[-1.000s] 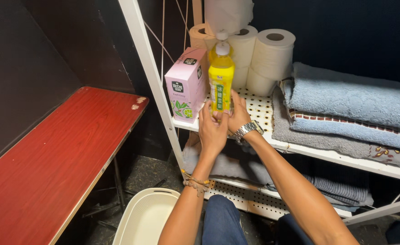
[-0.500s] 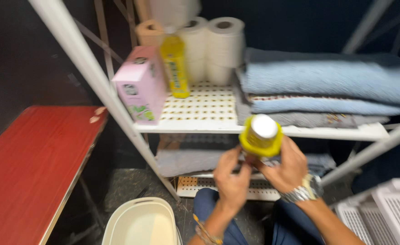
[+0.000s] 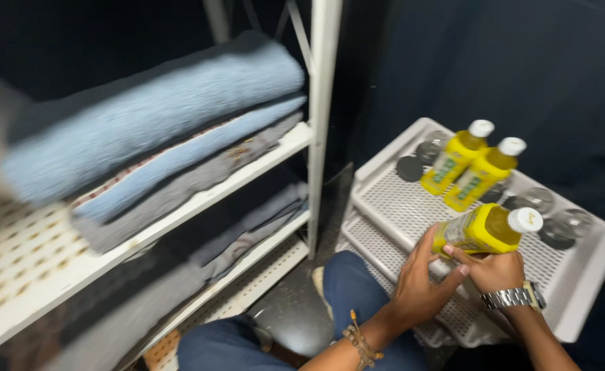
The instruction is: The person sits on the floor and organizes household items from a white metal shelf into a white plastic basket. They place yellow bottles, a pink box, and several rolls of toilet paper into the basket, then transfer multiple folded towels of various colors and patterns into a white laundry basket.
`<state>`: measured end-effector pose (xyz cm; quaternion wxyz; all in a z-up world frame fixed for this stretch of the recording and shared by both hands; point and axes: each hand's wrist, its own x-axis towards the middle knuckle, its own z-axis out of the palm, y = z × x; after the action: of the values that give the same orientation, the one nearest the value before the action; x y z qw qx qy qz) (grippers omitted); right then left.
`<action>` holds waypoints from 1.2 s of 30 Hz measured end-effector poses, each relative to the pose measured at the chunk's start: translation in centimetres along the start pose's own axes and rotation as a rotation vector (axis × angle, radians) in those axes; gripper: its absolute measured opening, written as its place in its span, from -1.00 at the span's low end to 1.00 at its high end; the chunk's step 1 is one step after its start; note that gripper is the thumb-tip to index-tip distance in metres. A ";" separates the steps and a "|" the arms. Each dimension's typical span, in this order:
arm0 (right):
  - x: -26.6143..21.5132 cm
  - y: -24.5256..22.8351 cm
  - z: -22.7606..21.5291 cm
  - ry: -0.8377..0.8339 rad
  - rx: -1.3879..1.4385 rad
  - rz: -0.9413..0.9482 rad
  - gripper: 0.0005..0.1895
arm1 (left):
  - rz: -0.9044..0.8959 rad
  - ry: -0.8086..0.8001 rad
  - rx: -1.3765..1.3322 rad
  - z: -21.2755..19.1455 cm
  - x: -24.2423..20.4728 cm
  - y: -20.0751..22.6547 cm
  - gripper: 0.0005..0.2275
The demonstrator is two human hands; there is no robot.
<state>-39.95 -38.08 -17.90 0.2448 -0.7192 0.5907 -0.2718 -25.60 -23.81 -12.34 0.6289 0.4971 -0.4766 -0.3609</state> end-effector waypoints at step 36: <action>5.0 0.2 -1.1 -0.719 -0.664 -0.140 -0.45 | 0.257 0.374 0.347 -7.0 -1.7 -5.0 -0.76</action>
<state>-40.11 -43.06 -16.73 0.1720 -0.8446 0.4737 0.1808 -19.31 -21.53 -17.90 0.6521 0.5907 -0.4659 -0.0934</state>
